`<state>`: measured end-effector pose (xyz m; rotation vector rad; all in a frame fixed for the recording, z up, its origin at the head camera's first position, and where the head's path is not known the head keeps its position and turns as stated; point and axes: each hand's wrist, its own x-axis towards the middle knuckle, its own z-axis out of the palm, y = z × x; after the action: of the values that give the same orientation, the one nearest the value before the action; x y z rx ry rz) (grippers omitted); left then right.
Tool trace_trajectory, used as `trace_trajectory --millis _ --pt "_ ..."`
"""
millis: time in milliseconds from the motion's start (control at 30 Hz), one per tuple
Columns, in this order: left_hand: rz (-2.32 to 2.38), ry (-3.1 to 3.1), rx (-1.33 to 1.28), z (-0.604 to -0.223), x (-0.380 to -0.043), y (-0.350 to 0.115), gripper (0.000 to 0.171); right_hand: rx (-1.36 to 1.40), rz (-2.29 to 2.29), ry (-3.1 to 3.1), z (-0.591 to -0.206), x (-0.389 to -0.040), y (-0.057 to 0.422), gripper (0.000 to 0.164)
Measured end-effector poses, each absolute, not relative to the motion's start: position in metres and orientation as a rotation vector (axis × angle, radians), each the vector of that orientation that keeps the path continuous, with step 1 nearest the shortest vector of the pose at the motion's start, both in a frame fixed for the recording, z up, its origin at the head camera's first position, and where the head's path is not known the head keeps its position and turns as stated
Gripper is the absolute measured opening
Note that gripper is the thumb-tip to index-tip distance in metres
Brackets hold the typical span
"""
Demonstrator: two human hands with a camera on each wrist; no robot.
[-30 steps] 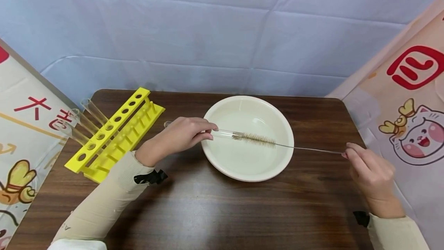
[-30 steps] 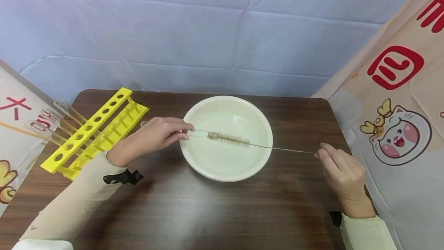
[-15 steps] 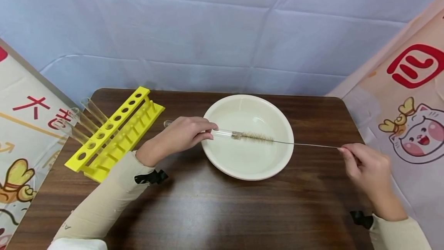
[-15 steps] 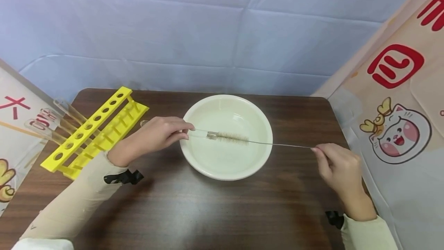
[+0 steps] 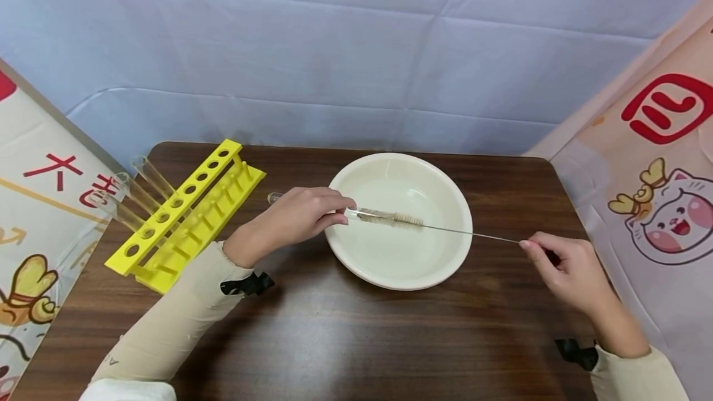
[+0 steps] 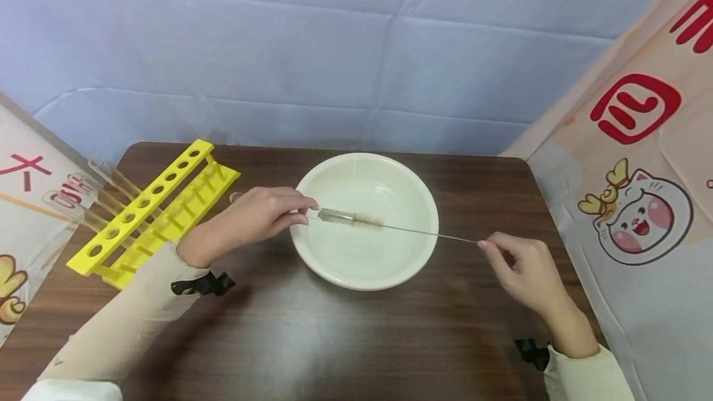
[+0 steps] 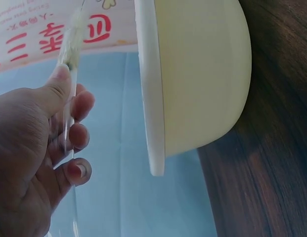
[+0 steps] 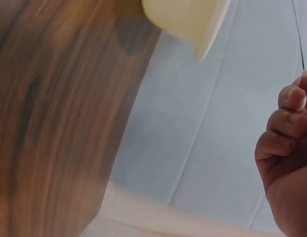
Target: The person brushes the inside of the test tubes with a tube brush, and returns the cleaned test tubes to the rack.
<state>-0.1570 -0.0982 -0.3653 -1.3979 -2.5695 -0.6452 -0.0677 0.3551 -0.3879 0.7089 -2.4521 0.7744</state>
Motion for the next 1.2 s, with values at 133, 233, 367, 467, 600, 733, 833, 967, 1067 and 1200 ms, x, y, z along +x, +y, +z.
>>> trace_trajectory --millis 133,233,367,467,600,733,833,967,1067,1200 --pt "-0.638 -2.565 -1.405 -0.365 -0.156 -0.096 0.027 0.713 0.766 -2.488 -0.386 -0.069 0.348 0.032" --pt "-0.628 -2.564 -1.411 -0.364 -0.156 -0.095 0.028 0.714 0.73 -2.519 -0.385 -0.07 0.343 0.033" --pt "-0.617 -2.56 -1.419 -0.363 -0.155 -0.092 0.028 0.737 0.711 -2.524 -0.384 -0.071 0.337 0.032" --pt "-0.615 -2.557 -1.424 -0.364 -0.155 -0.091 0.027 0.757 0.699 -2.51 -0.382 -0.073 0.332 0.032" --pt "-0.616 -2.552 -1.424 -0.364 -0.155 -0.09 0.026 0.774 0.697 -2.495 -0.38 -0.073 0.325 0.032" --pt "-0.621 -2.542 -1.425 -0.364 -0.154 -0.088 0.025 0.795 0.701 -2.476 -0.379 -0.073 0.32 0.031" --pt "-0.62 -2.533 -1.436 -0.364 -0.153 -0.085 0.027 0.818 0.698 -2.469 -0.38 -0.074 0.315 0.03" --pt "-0.612 -2.534 -1.442 -0.364 -0.152 -0.081 0.028 0.834 0.691 -2.466 -0.379 -0.075 0.307 0.028" --pt "-0.611 -2.542 -1.435 -0.364 -0.152 -0.079 0.027 0.837 0.693 -2.458 -0.378 -0.075 0.301 0.029" --pt "-0.613 -2.55 -1.44 -0.365 -0.151 -0.076 0.027 0.864 0.705 -2.451 -0.376 -0.075 0.291 0.032"
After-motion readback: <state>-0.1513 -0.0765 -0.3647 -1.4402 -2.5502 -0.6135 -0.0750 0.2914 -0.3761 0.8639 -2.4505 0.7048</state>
